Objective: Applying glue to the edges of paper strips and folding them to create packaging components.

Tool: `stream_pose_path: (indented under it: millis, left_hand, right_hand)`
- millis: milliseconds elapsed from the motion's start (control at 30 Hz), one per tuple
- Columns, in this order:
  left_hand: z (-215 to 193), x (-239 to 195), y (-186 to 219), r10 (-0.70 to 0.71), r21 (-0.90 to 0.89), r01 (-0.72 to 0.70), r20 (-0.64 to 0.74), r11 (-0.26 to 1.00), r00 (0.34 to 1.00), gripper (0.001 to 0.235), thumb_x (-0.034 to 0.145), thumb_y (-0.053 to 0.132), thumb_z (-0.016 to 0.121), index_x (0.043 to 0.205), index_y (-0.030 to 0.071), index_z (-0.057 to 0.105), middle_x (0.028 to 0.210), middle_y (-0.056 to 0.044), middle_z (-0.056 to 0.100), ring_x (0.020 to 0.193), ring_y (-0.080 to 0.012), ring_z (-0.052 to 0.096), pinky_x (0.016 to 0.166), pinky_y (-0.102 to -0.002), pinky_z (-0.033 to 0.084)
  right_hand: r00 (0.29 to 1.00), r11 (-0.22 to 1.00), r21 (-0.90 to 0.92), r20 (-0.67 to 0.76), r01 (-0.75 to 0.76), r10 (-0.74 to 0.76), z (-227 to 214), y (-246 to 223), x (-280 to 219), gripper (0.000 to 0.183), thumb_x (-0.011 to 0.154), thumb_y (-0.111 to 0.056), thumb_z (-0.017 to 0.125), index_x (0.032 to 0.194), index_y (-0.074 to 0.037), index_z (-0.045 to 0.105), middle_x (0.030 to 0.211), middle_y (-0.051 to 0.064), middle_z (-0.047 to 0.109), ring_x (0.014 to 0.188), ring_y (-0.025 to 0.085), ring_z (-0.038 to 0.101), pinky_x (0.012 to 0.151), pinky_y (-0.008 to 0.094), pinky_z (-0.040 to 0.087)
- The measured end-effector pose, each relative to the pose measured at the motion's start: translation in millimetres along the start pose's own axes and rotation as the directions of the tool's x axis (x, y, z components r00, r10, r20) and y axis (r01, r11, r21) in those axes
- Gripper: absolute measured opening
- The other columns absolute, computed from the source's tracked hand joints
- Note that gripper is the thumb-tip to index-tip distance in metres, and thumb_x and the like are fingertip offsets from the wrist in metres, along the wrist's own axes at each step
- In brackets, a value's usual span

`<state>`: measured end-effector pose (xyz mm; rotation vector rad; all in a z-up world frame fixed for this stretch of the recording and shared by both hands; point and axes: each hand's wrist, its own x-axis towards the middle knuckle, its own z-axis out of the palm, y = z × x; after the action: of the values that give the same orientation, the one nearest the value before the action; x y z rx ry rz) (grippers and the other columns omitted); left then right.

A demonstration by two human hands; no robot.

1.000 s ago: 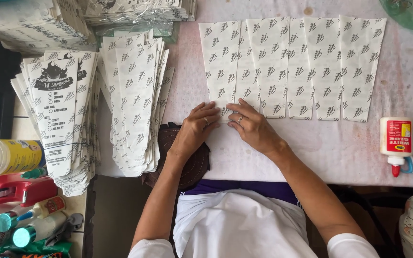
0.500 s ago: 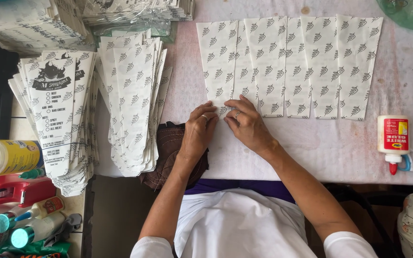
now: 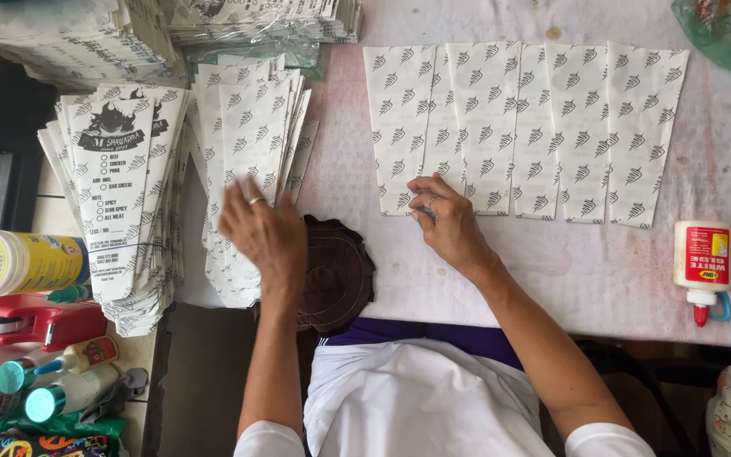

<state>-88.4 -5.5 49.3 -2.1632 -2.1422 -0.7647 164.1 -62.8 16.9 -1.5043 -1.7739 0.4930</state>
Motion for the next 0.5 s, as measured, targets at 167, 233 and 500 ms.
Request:
stream_pose_path:
  millis: [167, 233, 500]
  left_hand:
    - [19.1, 3.4, -31.1, -0.22, 0.243, 0.173, 0.181, 0.954, 0.959, 0.038, 0.109, 0.024, 0.05, 0.13, -0.002, 0.067, 0.137, -0.029, 0.061, 0.136, -0.0421, 0.051, 0.113, -0.051, 0.036]
    - [42.0, 0.8, -48.2, -0.125, 0.242, 0.117, 0.02, 0.963, 0.992, 0.035, 0.109, 0.018, 0.048, 0.104, -0.001, 0.076, 0.108, -0.025, 0.074, 0.113, -0.0407, 0.068, 0.098, -0.048, 0.054]
    - [6.5, 8.2, -30.0, 0.029, 0.2, 0.036, -0.31, 0.979, 0.95, 0.009, 0.094, 0.011, 0.071, 0.086, 0.011, 0.07, 0.077, -0.004, 0.072, 0.081, -0.0215, 0.075, 0.071, -0.032, 0.058]
  right_hand:
    - [1.0, 0.999, -0.03, 0.004, 0.026, -0.025, -0.6, -0.6, 0.1, 0.012, 0.082, 0.011, 0.077, 0.09, 0.003, 0.074, 0.113, 0.015, 0.071, 0.111, 0.036, 0.071, 0.117, 0.052, 0.038]
    - [1.0, 0.999, -0.016, 0.001, 0.029, -0.029, -0.6, 0.6, -0.8, 0.012, 0.082, 0.01, 0.077, 0.091, 0.003, 0.074, 0.115, 0.015, 0.071, 0.112, 0.036, 0.07, 0.117, 0.053, 0.036]
    - [1.0, 1.0, -0.006, 0.018, 0.025, -0.025, -2.6, 0.9, -2.3, 0.011, 0.085, 0.008, 0.076, 0.093, 0.002, 0.075, 0.116, 0.015, 0.07, 0.112, 0.036, 0.07, 0.118, 0.054, 0.034]
